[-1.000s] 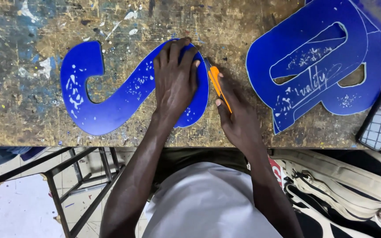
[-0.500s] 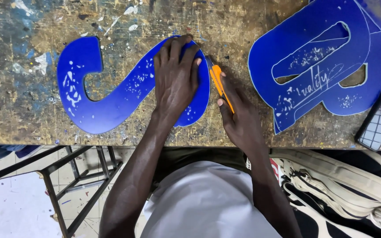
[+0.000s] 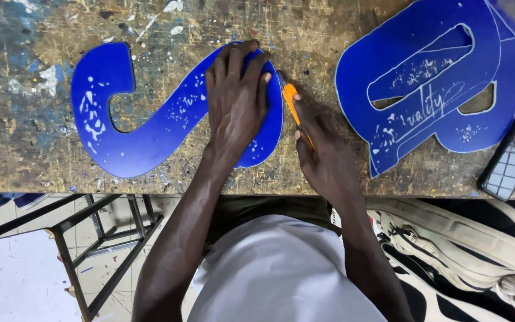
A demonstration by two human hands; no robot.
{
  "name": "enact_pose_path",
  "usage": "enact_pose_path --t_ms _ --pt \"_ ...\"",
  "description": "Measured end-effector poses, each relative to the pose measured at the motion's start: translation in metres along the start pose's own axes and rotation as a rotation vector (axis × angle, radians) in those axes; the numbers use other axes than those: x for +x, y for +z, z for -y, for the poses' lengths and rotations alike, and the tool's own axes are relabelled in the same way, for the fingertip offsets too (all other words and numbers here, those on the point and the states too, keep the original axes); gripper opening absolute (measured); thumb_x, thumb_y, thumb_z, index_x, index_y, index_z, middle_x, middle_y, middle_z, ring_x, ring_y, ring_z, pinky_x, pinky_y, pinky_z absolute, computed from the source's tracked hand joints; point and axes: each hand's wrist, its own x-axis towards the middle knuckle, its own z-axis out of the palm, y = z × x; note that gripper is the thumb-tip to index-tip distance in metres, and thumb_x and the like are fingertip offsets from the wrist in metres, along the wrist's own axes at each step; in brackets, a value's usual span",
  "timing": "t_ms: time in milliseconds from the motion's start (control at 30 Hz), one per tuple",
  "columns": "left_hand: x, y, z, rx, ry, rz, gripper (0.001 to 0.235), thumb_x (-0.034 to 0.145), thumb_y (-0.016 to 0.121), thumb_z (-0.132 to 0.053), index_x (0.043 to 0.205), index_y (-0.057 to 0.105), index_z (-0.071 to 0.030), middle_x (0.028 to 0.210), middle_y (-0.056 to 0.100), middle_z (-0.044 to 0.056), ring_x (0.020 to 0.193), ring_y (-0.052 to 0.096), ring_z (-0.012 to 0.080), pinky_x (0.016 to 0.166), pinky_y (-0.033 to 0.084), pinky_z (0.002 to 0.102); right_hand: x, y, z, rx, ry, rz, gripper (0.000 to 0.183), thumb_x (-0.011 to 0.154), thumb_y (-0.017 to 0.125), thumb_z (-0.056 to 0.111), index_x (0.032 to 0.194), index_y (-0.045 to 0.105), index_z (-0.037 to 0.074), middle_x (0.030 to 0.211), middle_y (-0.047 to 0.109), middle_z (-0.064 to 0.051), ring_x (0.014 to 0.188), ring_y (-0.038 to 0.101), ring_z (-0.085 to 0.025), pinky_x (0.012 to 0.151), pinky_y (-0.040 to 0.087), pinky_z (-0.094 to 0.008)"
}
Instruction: Trimming the edges of a blue acrylic letter using a utility knife on a fabrication workbench.
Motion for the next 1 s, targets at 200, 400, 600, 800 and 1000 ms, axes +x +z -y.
enact_pose_path --t_ms 200,400,600,800,1000 --pt "0.0 -0.001 -0.001 -0.006 0.0 -0.007 0.028 0.121 0.061 -0.026 0.14 0.074 -0.01 0.152 0.06 0.011 0.143 0.055 0.0389 0.109 0.049 0.057 -0.002 0.002 0.001 -0.023 -0.02 -0.034 0.07 0.114 0.055 0.006 0.178 0.037 0.027 0.158 0.065 -0.022 0.098 0.077 -0.043 0.067 0.056 -0.054" --pt "0.0 0.001 0.001 0.016 -0.011 0.005 0.029 0.119 0.063 -0.027 0.14 0.074 -0.01 0.152 0.06 0.011 0.143 0.054 0.0394 0.109 0.049 0.058 -0.004 0.001 0.002 -0.014 -0.023 -0.03 0.075 0.112 0.055 0.004 0.179 0.033 0.03 0.166 0.061 -0.021 0.111 0.076 -0.046 0.073 0.058 -0.055" --pt "0.0 0.005 0.002 0.013 -0.021 0.009 0.029 0.118 0.065 -0.026 0.141 0.074 -0.011 0.153 0.06 0.011 0.145 0.052 0.0394 0.112 0.049 0.058 -0.006 -0.001 0.003 0.033 -0.018 -0.017 0.069 0.114 0.053 0.006 0.178 0.036 0.024 0.17 0.058 -0.023 0.124 0.075 -0.045 0.081 0.06 -0.056" --pt "-0.001 0.001 0.002 -0.015 0.008 -0.004 0.03 0.123 0.057 -0.029 0.142 0.075 -0.014 0.153 0.06 0.011 0.141 0.055 0.0395 0.109 0.049 0.058 -0.002 -0.005 -0.014 -0.004 -0.145 -0.086 0.068 0.112 0.057 0.003 0.177 0.042 0.018 0.171 0.059 -0.025 0.144 0.067 -0.051 0.099 0.06 -0.058" --pt "-0.001 -0.001 0.001 -0.027 0.013 0.003 0.028 0.121 0.061 -0.027 0.142 0.074 -0.013 0.151 0.061 0.012 0.135 0.057 0.0397 0.106 0.049 0.056 -0.007 -0.001 -0.022 0.01 -0.081 -0.225 0.055 0.129 0.047 0.024 0.18 0.034 0.01 0.184 0.042 -0.024 0.17 0.042 -0.054 0.137 0.042 -0.065"
